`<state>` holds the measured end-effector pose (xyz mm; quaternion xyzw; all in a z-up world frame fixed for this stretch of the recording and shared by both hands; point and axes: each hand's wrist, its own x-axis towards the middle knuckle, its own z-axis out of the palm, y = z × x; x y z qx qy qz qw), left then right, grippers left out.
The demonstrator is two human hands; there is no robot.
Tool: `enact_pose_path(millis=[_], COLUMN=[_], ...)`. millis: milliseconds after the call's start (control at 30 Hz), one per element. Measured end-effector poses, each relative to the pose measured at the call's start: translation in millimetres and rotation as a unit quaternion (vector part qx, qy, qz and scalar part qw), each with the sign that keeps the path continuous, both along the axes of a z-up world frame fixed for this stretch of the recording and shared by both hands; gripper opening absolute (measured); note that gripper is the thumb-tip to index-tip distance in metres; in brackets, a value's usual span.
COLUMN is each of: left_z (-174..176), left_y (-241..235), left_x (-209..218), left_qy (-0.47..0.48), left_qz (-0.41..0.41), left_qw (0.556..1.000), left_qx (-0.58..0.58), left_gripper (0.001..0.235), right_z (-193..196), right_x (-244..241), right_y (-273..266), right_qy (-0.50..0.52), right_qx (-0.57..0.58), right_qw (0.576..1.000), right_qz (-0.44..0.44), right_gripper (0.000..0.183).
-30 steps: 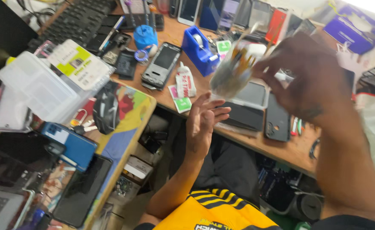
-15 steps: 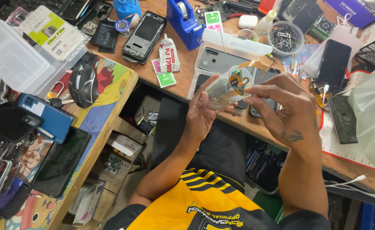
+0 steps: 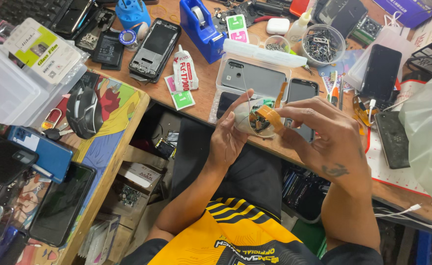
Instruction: The person disassembles a smartphone, removes the back cover and internal components, then reassembles it by placing the motherboard and battery back into the frame and snapping the back cover on.
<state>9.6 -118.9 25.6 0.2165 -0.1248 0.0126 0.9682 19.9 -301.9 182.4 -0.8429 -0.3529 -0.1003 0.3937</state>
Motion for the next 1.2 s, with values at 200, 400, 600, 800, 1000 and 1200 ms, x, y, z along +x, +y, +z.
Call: enact_pose_path(millis=[200, 400, 600, 800, 1000, 1200], left_z=[-7, -11, -11, -12, -17, -16], left_y=[1, 6, 14, 12, 9, 11], left_x=[5, 7, 6, 5, 11, 13], left_qy=[-0.029, -0.015, 0.004, 0.025, 0.044, 0.043], left_qz=[-0.006, -0.037, -0.024, -0.009, -0.023, -0.026], left_qw=[0.999, 0.999, 0.995, 0.99, 0.992, 0.993], left_qx=[0.013, 0.018, 0.097, 0.14, 0.116, 0.109], left_gripper=[0.054, 0.054, 0.056, 0.059, 0.063, 0.061], right_z=[2, 2, -7, -20, -30, -32], right_x=[11, 28, 40, 50, 55, 57], right_y=[14, 18, 9, 9, 6, 3], right_qy=[-0.008, 0.046, 0.031, 0.024, 0.035, 0.054], right_qx=[0.018, -0.004, 0.027, 0.025, 0.054, 0.089], right_qw=[0.999, 0.998, 0.993, 0.991, 0.988, 0.988], right_qz=[-0.027, 0.045, 0.11, 0.126, 0.138, 0.116], right_gripper=[0.064, 0.072, 0.064, 0.043, 0.03, 0.031])
